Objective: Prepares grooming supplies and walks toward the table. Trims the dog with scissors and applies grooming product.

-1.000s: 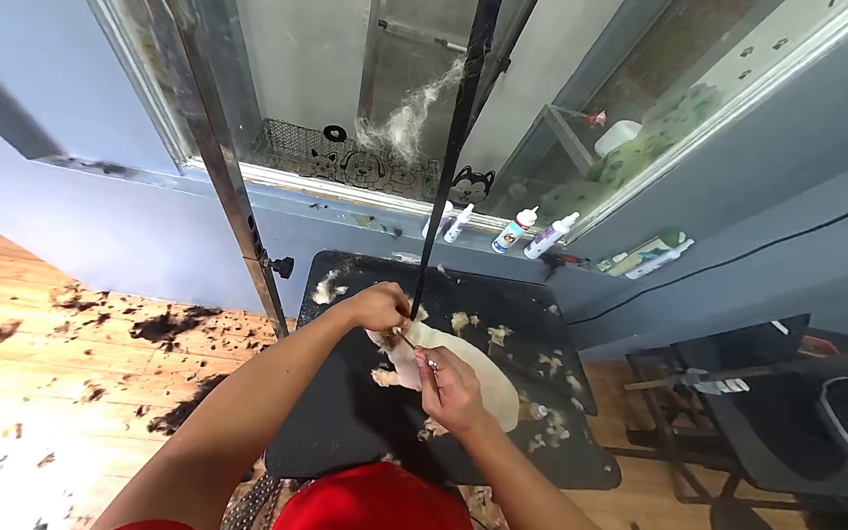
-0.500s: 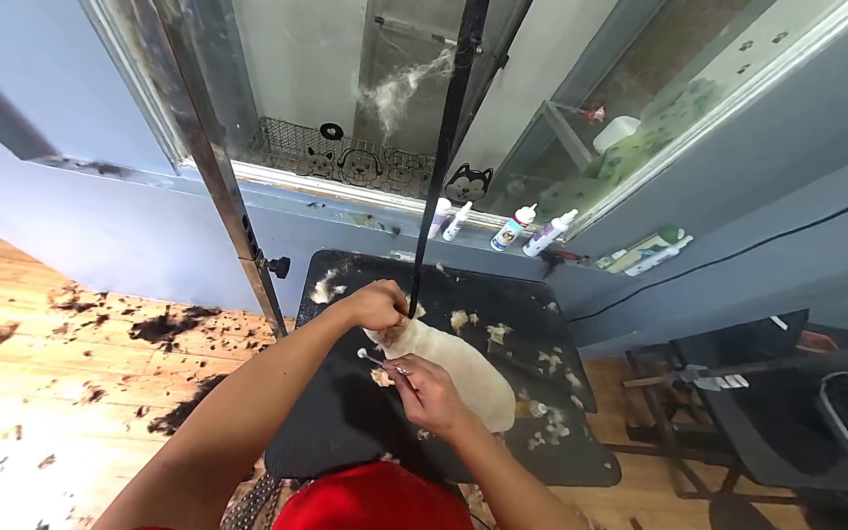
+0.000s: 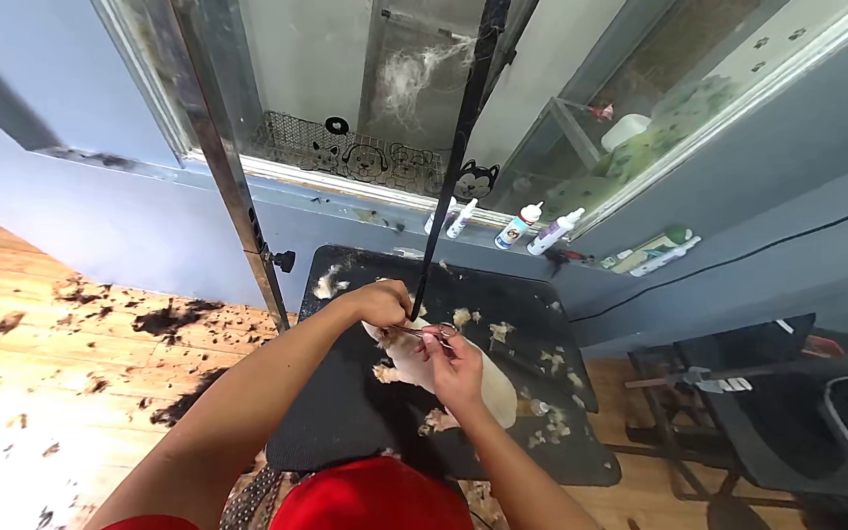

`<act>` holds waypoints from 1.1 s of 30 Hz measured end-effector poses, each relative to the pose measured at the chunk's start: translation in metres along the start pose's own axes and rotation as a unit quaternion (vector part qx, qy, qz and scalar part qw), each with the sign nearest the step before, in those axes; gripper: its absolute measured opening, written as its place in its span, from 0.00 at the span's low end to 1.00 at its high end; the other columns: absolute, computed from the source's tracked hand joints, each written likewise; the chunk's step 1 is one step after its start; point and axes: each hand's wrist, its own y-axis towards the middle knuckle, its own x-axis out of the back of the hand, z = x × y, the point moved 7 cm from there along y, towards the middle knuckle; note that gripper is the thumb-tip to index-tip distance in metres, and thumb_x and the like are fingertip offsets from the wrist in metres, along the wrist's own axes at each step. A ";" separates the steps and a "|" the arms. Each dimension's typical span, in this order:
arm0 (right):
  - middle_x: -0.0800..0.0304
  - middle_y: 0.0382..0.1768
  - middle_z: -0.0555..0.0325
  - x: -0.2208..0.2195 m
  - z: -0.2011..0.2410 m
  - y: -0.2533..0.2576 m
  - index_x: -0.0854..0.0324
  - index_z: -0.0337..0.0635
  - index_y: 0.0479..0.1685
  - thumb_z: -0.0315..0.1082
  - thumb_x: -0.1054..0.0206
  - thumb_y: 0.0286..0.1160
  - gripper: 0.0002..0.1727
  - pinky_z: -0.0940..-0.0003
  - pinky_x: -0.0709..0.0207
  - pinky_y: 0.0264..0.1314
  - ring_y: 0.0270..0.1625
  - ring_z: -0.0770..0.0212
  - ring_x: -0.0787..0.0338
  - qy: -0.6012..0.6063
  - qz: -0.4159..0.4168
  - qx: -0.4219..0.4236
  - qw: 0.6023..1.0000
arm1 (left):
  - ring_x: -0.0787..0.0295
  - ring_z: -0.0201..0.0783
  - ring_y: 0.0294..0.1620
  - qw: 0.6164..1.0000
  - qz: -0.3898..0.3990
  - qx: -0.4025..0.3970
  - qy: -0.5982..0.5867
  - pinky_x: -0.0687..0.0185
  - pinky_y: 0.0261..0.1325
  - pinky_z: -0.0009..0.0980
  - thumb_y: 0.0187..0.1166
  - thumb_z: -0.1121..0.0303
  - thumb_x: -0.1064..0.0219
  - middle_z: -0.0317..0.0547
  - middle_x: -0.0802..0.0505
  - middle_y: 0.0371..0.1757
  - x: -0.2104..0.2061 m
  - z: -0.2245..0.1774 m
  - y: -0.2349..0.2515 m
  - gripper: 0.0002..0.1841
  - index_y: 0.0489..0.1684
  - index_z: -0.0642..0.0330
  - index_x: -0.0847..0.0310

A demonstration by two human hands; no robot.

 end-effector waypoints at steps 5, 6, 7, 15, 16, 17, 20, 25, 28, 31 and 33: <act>0.07 0.31 0.60 0.008 0.008 -0.001 0.11 0.40 0.50 0.29 0.37 0.82 0.09 0.70 0.12 0.31 0.28 0.66 0.10 0.016 -0.009 0.026 0.999 | 0.13 0.40 0.31 1.000 0.007 0.017 0.016 0.20 0.39 0.49 0.77 0.62 0.28 0.41 0.10 0.25 0.002 0.000 0.003 0.10 0.25 0.54 0.08; 0.07 0.31 0.60 0.010 0.011 -0.001 0.11 0.40 0.50 0.30 0.36 0.82 0.09 0.70 0.11 0.32 0.29 0.66 0.09 0.009 0.000 0.049 0.999 | 0.13 0.40 0.32 1.000 0.007 0.022 0.015 0.20 0.40 0.50 0.76 0.62 0.28 0.41 0.09 0.26 0.003 0.000 0.002 0.10 0.26 0.53 0.08; 0.08 0.32 0.61 0.009 0.014 -0.003 0.11 0.41 0.48 0.32 0.36 0.83 0.09 0.71 0.11 0.32 0.30 0.68 0.10 -0.016 0.012 0.077 0.997 | 0.13 0.40 0.33 1.000 0.005 0.023 0.012 0.20 0.40 0.50 0.76 0.62 0.28 0.41 0.09 0.26 0.003 0.000 0.002 0.10 0.26 0.54 0.08; 0.06 0.41 0.60 -0.017 0.025 -0.001 0.10 0.39 0.49 0.29 0.35 0.80 0.09 0.70 0.08 0.47 0.42 0.69 0.06 -0.128 0.043 0.159 0.978 | 0.12 0.43 0.34 0.999 -0.005 0.021 0.030 0.19 0.42 0.54 0.75 0.62 0.28 0.42 0.09 0.27 0.001 -0.003 0.005 0.10 0.26 0.53 0.08; 0.06 0.42 0.59 -0.014 0.027 0.001 0.10 0.38 0.49 0.28 0.35 0.80 0.09 0.69 0.07 0.48 0.42 0.68 0.06 -0.116 0.023 0.161 0.980 | 0.11 0.44 0.35 1.000 -0.009 0.019 0.023 0.19 0.42 0.55 0.75 0.62 0.28 0.43 0.08 0.28 0.003 -0.003 0.004 0.09 0.26 0.54 0.08; 0.06 0.43 0.58 -0.011 0.029 0.001 0.10 0.37 0.50 0.28 0.35 0.81 0.09 0.69 0.07 0.48 0.42 0.68 0.06 -0.108 0.011 0.166 0.980 | 0.12 0.44 0.35 1.000 -0.015 0.017 0.013 0.19 0.42 0.56 0.74 0.63 0.28 0.44 0.08 0.28 0.004 -0.002 0.004 0.09 0.25 0.54 0.08; 0.06 0.40 0.58 -0.003 0.035 -0.001 0.11 0.38 0.48 0.30 0.36 0.82 0.09 0.69 0.08 0.44 0.40 0.68 0.07 -0.089 0.011 0.177 0.980 | 0.12 0.45 0.37 1.000 -0.016 0.018 0.001 0.19 0.43 0.56 0.74 0.63 0.28 0.44 0.09 0.29 0.005 0.002 0.006 0.09 0.27 0.55 0.08; 0.07 0.38 0.60 -0.005 0.024 -0.003 0.10 0.39 0.46 0.31 0.36 0.81 0.09 0.72 0.09 0.46 0.40 0.70 0.08 -0.146 0.070 0.183 0.970 | 0.13 0.44 0.34 1.000 -0.015 0.012 -0.003 0.19 0.41 0.54 0.76 0.62 0.28 0.44 0.09 0.27 0.005 0.005 0.008 0.11 0.27 0.56 0.08; 0.07 0.41 0.56 -0.012 0.027 -0.007 0.11 0.38 0.48 0.30 0.37 0.81 0.09 0.69 0.09 0.49 0.44 0.66 0.07 -0.178 0.065 0.224 0.956 | 0.13 0.43 0.33 1.000 -0.013 0.022 0.011 0.20 0.40 0.53 0.76 0.61 0.28 0.43 0.10 0.27 0.006 -0.001 0.007 0.11 0.26 0.55 0.08; 0.05 0.45 0.51 -0.020 0.030 -0.020 0.11 0.36 0.49 0.27 0.38 0.77 0.11 0.66 0.09 0.52 0.47 0.60 0.06 -0.197 0.062 0.272 0.940 | 0.13 0.44 0.34 0.999 -0.013 0.037 0.024 0.20 0.40 0.53 0.76 0.61 0.29 0.44 0.10 0.27 0.009 -0.007 0.006 0.11 0.27 0.55 0.08; 0.05 0.44 0.51 -0.024 0.028 -0.025 0.10 0.36 0.49 0.27 0.38 0.76 0.11 0.67 0.10 0.53 0.47 0.60 0.06 -0.217 0.070 0.274 0.934 | 0.13 0.45 0.35 0.999 -0.015 0.039 0.032 0.20 0.40 0.53 0.75 0.61 0.28 0.44 0.10 0.28 0.008 -0.005 0.009 0.11 0.26 0.55 0.09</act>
